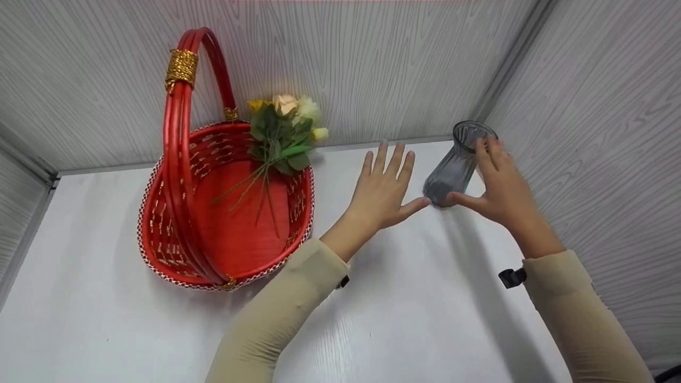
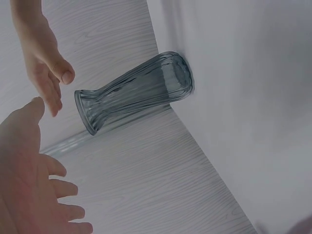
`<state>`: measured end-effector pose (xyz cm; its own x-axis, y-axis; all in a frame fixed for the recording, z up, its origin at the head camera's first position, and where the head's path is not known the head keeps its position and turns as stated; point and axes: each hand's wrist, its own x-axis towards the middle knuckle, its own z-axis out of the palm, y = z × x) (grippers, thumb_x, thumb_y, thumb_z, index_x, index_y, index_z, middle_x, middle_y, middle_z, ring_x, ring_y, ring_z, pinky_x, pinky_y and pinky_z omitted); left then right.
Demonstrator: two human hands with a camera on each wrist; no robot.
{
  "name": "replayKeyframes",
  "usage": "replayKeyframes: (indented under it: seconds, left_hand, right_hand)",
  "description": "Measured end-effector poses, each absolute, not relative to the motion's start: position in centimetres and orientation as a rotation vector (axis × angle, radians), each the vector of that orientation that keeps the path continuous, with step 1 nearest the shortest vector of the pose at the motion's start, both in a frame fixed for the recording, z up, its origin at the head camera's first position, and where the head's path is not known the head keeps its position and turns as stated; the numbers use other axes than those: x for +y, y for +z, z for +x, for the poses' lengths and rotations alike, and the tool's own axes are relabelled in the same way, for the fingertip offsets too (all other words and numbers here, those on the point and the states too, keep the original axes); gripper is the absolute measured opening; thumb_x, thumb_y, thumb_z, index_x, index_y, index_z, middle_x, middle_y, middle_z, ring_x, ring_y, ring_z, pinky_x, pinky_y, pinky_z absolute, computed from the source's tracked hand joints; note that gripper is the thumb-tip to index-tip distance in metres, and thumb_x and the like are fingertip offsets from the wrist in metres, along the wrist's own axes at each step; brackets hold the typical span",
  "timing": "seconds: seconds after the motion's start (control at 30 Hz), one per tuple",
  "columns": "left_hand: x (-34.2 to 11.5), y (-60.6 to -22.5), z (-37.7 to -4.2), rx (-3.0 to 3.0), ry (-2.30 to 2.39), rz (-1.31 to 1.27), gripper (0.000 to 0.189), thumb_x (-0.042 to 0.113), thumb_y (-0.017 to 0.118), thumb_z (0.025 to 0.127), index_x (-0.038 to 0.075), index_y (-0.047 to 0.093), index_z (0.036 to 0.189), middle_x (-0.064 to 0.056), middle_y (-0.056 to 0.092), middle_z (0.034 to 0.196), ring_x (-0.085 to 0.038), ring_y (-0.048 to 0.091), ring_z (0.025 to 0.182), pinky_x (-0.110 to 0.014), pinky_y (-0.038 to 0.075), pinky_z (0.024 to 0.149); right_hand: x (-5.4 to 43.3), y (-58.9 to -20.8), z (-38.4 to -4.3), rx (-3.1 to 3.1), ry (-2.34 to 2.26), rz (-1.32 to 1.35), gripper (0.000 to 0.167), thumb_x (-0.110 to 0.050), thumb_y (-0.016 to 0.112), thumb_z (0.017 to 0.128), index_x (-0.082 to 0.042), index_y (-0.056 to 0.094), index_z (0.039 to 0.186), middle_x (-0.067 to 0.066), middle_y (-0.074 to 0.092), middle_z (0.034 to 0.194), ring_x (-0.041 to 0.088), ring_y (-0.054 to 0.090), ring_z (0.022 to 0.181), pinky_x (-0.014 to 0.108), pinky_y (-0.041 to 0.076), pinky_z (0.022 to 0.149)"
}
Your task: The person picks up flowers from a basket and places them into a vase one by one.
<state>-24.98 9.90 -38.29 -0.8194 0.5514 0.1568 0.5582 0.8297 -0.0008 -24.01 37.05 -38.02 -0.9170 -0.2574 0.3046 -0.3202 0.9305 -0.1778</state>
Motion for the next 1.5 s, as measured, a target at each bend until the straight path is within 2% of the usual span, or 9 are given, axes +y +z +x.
replayKeyframes:
  seconds: [0.23, 0.53, 0.73, 0.97, 1.27, 1.5]
  left_hand:
    - [11.3, -38.5, -25.9, -2.848, -0.071, -0.879, 0.096, 0.078, 0.021, 0.093, 0.012, 0.010, 0.161, -0.013, 0.010, 0.168, -0.038, 0.004, 0.154, -0.055, 0.011, 0.123]
    - [13.5, -38.4, -27.6, -2.877, -0.056, -0.891, 0.096, 0.079, 0.019, 0.093, 0.011, 0.010, 0.161, -0.013, 0.008, 0.168, -0.040, 0.006, 0.154, -0.056, 0.014, 0.122]
    - [15.1, -38.4, -28.9, -2.883, -0.013, -0.875, 0.096, 0.079, 0.022, 0.093, 0.012, 0.014, 0.161, -0.014, 0.012, 0.167, -0.041, 0.009, 0.153, -0.057, 0.015, 0.122]
    - [16.5, -38.4, -29.9, -2.878, 0.035, -0.867, 0.096, 0.078, 0.022, 0.093, 0.012, 0.011, 0.161, -0.014, 0.009, 0.168, -0.042, 0.007, 0.153, -0.057, 0.017, 0.121]
    - [18.2, -38.2, -31.0, -2.861, 0.051, -0.885, 0.094, 0.076, 0.020, 0.095, 0.011, 0.008, 0.161, -0.012, 0.010, 0.168, -0.038, 0.006, 0.154, -0.047, 0.010, 0.125]
    - [19.5, -37.8, -32.0, -2.905, 0.041, -0.870, 0.096, 0.077, 0.011, 0.094, 0.009, 0.000, 0.161, -0.010, 0.005, 0.169, -0.035, 0.000, 0.155, -0.046, 0.007, 0.125]
  right_hand:
    - [38.0, -37.5, -25.0, -2.877, 0.312, 0.368, 0.119, -0.061, 0.075, 0.079, -0.004, 0.008, 0.160, 0.024, 0.006, 0.165, 0.041, 0.005, 0.153, 0.057, 0.011, 0.122]
    - [38.8, -37.6, -27.6, -2.945, 0.285, 0.333, 0.121, -0.062, 0.074, 0.079, -0.005, 0.005, 0.160, 0.023, 0.005, 0.166, 0.043, 0.008, 0.152, 0.062, 0.016, 0.119]
    - [39.4, -37.3, -29.4, -3.002, 0.296, 0.309, 0.126, -0.069, 0.070, 0.078, -0.006, -0.003, 0.160, 0.021, -0.003, 0.166, 0.042, 0.002, 0.153, 0.063, 0.012, 0.119]
    - [40.6, -37.2, -30.5, -3.048, 0.309, 0.275, 0.130, -0.070, 0.071, 0.077, -0.003, -0.004, 0.159, 0.022, -0.005, 0.166, 0.040, -0.002, 0.153, 0.060, 0.008, 0.121]
    - [41.8, -36.8, -31.1, -3.106, 0.347, 0.221, 0.127, -0.071, 0.068, 0.079, -0.004, -0.004, 0.159, 0.019, -0.007, 0.166, 0.040, -0.003, 0.153, 0.060, 0.007, 0.121]
    - [42.3, -36.6, -31.5, -3.164, 0.376, 0.159, 0.128, -0.072, 0.066, 0.080, 0.000, -0.008, 0.157, 0.022, -0.010, 0.165, 0.049, 0.000, 0.150, 0.063, 0.009, 0.119]
